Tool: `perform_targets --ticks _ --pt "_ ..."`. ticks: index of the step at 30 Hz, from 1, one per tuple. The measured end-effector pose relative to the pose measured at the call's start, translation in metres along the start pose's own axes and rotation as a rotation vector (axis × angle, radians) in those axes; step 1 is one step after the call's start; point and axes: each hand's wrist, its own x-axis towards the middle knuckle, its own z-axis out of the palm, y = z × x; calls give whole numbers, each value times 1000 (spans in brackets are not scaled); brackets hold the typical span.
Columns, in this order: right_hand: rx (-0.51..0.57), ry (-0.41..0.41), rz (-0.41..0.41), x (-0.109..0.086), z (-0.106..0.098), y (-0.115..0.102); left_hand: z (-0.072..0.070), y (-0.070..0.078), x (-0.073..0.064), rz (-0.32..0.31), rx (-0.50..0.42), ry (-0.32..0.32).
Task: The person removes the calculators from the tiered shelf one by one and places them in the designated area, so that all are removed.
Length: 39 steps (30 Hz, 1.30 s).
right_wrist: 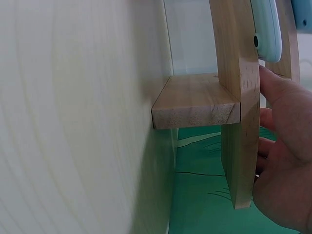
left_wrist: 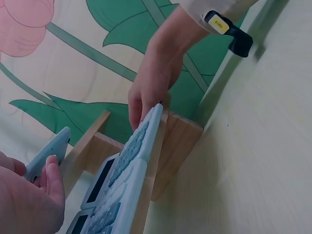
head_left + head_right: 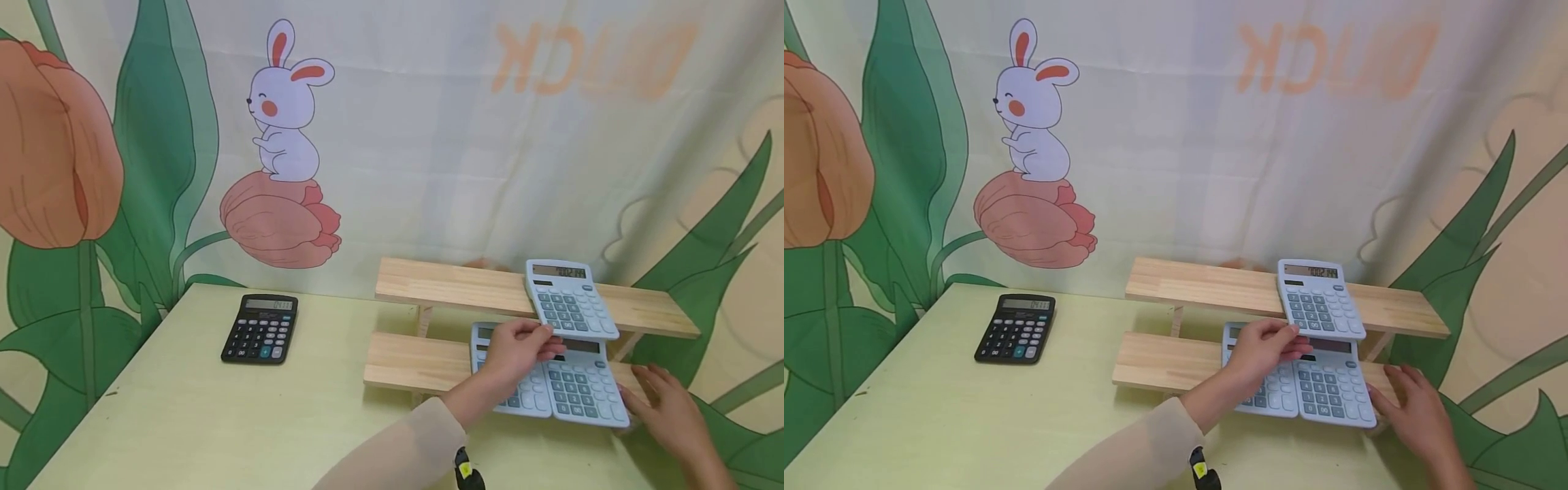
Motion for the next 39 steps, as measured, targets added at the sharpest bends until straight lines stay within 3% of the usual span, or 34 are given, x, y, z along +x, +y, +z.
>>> perform_targets --ticks 5,9,16,18,21,25,29,33,39 --pt "-1 13 -18 -1 0 -1 -7 3 -10 4 -157 -80" --pt "5 5 -9 -2 0 -2 -9 5 -10 2 -238 -77" --pt "21 -36 14 -2 2 -3 -12 5 0 -10 -282 28" --pt "19 -31 5 -2 3 -3 -15 5 1 -10 -284 14" --pt "8 -8 -18 -2 3 -2 -19 7 0 -18 -275 -65" --pt "7 23 -40 -2 2 0 -27 13 -3 -17 -213 -197" --pt "20 19 -37 -2 2 0 -42 23 -10 -7 -91 -281" --pt "24 10 -32 -2 2 -1 -62 41 -20 13 40 -316" --pt "21 12 -43 -1 1 2 -97 63 -36 76 173 -312"
